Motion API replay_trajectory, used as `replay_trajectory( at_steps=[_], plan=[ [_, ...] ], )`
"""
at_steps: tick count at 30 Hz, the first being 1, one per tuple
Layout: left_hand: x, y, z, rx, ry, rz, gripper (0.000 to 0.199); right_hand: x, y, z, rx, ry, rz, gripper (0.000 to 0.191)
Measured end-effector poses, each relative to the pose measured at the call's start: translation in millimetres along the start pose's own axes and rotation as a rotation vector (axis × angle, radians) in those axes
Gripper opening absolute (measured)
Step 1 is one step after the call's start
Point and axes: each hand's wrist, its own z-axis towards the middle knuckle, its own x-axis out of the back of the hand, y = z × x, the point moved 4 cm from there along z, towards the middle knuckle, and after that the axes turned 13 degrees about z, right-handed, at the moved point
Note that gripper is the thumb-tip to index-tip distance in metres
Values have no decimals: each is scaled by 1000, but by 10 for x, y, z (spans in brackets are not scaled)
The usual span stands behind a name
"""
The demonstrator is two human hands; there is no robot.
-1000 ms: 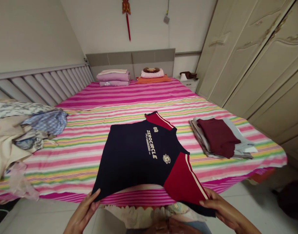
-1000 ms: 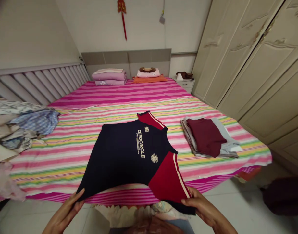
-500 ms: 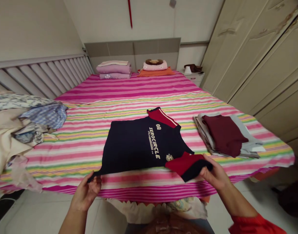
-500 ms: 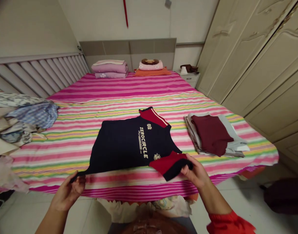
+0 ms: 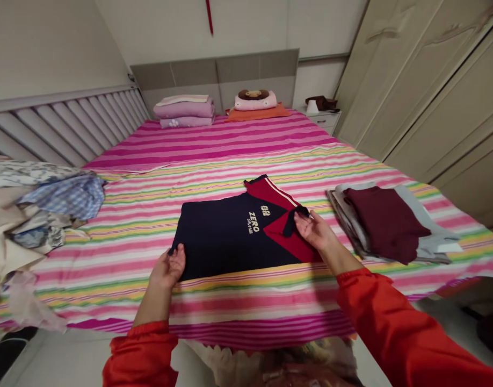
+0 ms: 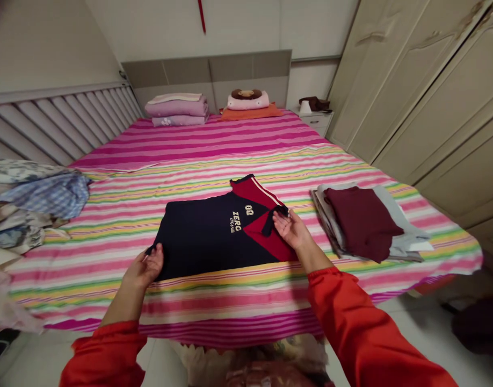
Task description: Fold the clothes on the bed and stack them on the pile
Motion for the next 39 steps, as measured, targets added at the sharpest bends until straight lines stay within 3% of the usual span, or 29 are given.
replay_trajectory(
  at_steps=[3, 5, 7, 10, 12, 14, 17, 20, 25, 29, 33, 39],
  plan=[
    [-94, -206, -40, -124, 76, 119, 22, -53, 206, -89, 88, 6, -35, 26],
    [-225, -423, -143, -268, 72, 272, 14, -109, 422, -248, 200, -32, -216, 23],
    [-463, -662, -300, -534, -54, 579, 7, -207, 666, -455, 348, -150, -537, 19],
    [-881, -1068, -566, -1024, -368, 1080, 13, -355, 931, -706, 614, -334, -1062, 19],
    [-1036, -1275, -641, -1219, -474, 1226, 18, -389, 945, -702, 717, -314, -1368, 24],
    [-1103, -1384, -628, -1324, -469, 1316, 23, -394, 830, -548, 720, -236, -1577, 31],
    [-1128, -1452, -573, -1380, -389, 1408, 30, -446, 608, -258, 703, -267, -1589, 48],
    [-1192, -1541, -609, -1408, -405, 1515, 37, -541, 558, -175, 802, -339, -1445, 59],
    [-1403, -1712, -744, -1418, -476, 1703, 45, -481, 1004, -431, 744, -316, -1644, 50],
    [-1411, -1623, -667, -1453, -401, 1748, 44, -227, 1082, -537, 723, -109, -1814, 49],
    [-1122, -1254, -401, -1381, -239, 1733, 45, -20, 859, -495, 784, -25, -1855, 50],
    [-402, -523, 29, -1129, 0, 1562, 44, 220, 586, -496, 733, 55, -1875, 50]
  ],
)
